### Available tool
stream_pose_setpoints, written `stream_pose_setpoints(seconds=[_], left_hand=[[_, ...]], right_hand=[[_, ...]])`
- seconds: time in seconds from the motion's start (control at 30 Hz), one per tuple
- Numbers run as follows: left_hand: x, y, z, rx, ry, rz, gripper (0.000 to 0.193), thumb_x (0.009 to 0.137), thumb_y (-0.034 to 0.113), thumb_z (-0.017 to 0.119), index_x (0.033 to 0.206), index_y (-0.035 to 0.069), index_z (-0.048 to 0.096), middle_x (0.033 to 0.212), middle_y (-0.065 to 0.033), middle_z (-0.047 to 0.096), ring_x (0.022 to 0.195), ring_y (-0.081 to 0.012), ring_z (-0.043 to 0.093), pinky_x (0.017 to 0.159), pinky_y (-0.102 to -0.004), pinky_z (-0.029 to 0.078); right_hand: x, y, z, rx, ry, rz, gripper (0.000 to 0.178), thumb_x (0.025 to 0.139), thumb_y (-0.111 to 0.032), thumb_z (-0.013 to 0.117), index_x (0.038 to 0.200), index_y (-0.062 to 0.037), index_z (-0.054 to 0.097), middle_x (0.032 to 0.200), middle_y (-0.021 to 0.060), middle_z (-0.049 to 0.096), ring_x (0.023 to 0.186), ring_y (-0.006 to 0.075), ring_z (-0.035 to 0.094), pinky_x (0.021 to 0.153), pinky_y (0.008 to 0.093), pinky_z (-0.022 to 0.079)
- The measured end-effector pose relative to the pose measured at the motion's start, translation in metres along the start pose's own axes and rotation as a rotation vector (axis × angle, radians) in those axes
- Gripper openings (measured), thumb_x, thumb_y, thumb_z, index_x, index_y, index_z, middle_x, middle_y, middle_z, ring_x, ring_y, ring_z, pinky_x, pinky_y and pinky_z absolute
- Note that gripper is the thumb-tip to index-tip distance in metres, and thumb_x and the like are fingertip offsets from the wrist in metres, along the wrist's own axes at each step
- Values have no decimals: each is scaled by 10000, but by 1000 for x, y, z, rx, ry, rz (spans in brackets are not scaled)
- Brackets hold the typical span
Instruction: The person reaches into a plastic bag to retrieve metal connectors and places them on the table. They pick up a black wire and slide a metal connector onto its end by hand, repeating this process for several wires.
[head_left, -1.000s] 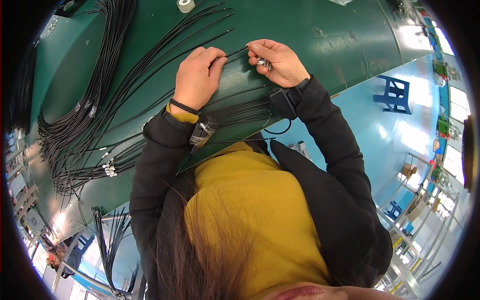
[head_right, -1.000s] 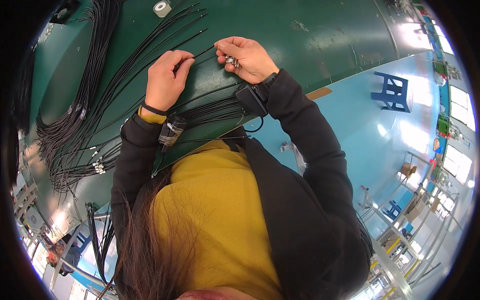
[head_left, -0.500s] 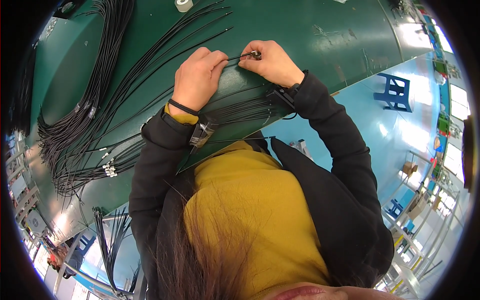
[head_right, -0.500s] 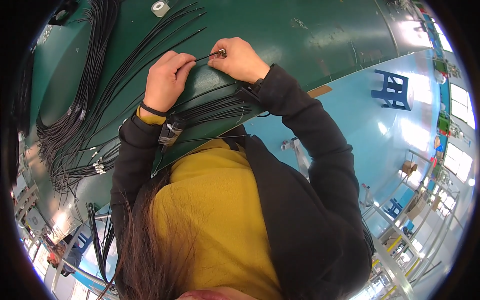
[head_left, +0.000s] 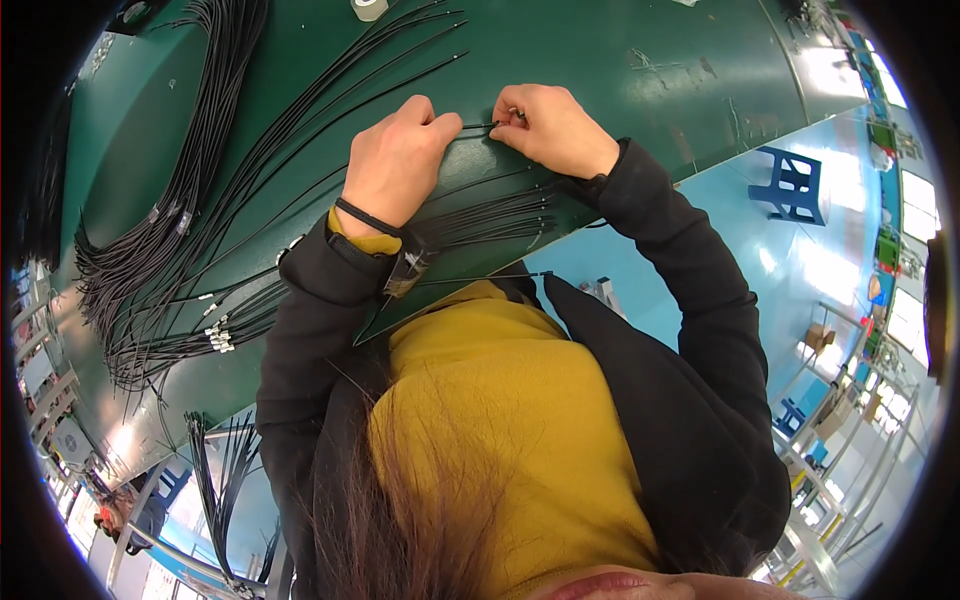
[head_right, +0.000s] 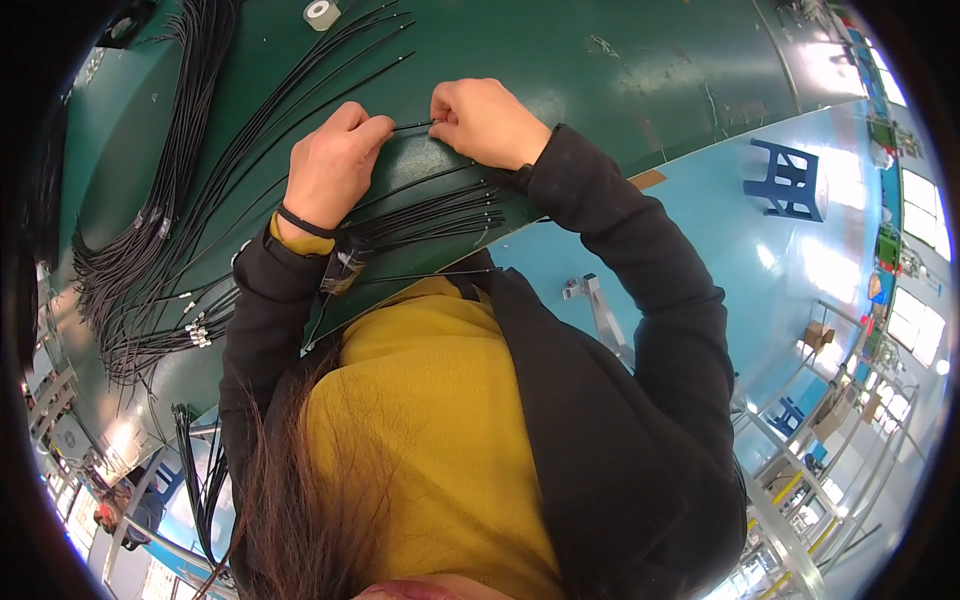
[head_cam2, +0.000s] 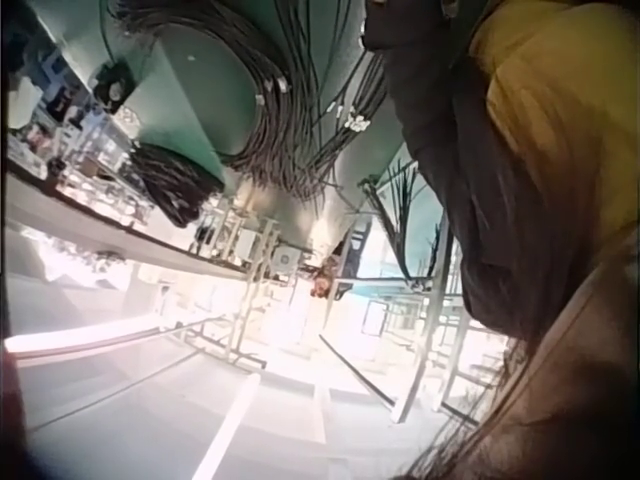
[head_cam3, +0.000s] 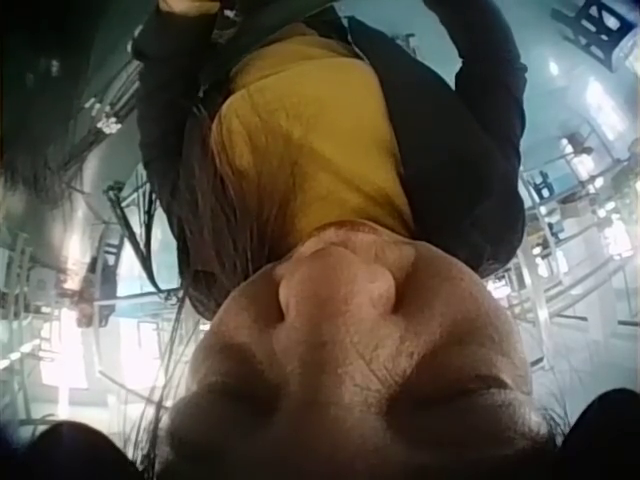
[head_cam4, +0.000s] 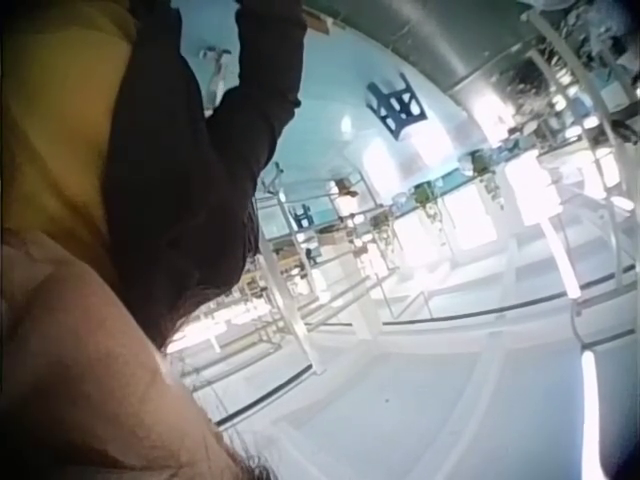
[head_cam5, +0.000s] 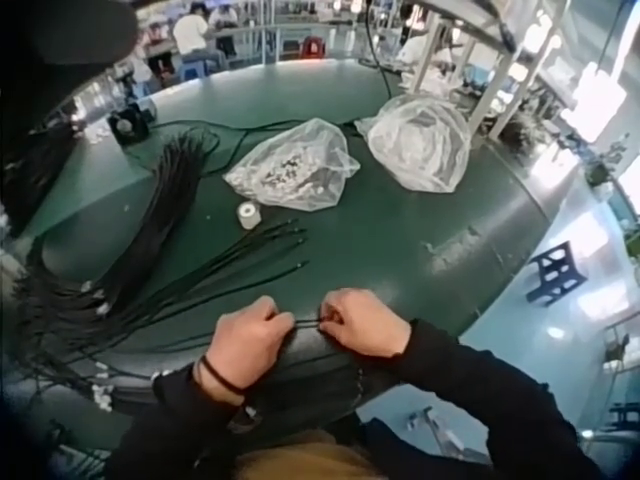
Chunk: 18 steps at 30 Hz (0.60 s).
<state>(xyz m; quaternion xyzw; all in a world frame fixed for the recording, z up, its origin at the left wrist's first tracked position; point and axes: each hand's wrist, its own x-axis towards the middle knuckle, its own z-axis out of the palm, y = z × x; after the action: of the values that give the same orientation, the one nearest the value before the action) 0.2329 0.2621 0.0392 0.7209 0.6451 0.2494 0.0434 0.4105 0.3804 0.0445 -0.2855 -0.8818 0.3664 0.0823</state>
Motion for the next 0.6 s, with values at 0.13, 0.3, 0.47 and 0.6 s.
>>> stream_pose_setpoints(seconds=[0.13,0.3,0.47,0.6], left_hand=[[1,5,1,-10,7,23,104,753,20,587,816,102,599,786,-63,526,669,-265,597,534,-367,488],[0,3,4,-116,26,-35,47,793,47,602,820,83,587,792,-77,525,679,-295,587,552,-385,491],[1,0,5,-317,81,-97,31,828,79,614,856,77,600,800,-96,535,682,-326,577,577,-396,489],[6,10,10,-416,150,-80,72,830,73,619,900,87,624,796,-102,556,676,-324,578,585,-384,485]], right_hand=[[6,-2,9,-361,71,-181,161,773,-128,689,818,2,606,696,139,577,642,278,559,608,345,459],[14,-7,4,-251,-7,-200,177,775,-137,693,840,4,608,670,105,557,627,234,547,603,334,449],[9,-1,-15,270,-158,44,188,847,-193,672,885,-15,625,622,13,496,596,107,474,495,266,379],[6,-8,-14,603,-282,346,214,901,-229,635,931,-17,629,643,-27,472,597,44,415,434,219,310]])
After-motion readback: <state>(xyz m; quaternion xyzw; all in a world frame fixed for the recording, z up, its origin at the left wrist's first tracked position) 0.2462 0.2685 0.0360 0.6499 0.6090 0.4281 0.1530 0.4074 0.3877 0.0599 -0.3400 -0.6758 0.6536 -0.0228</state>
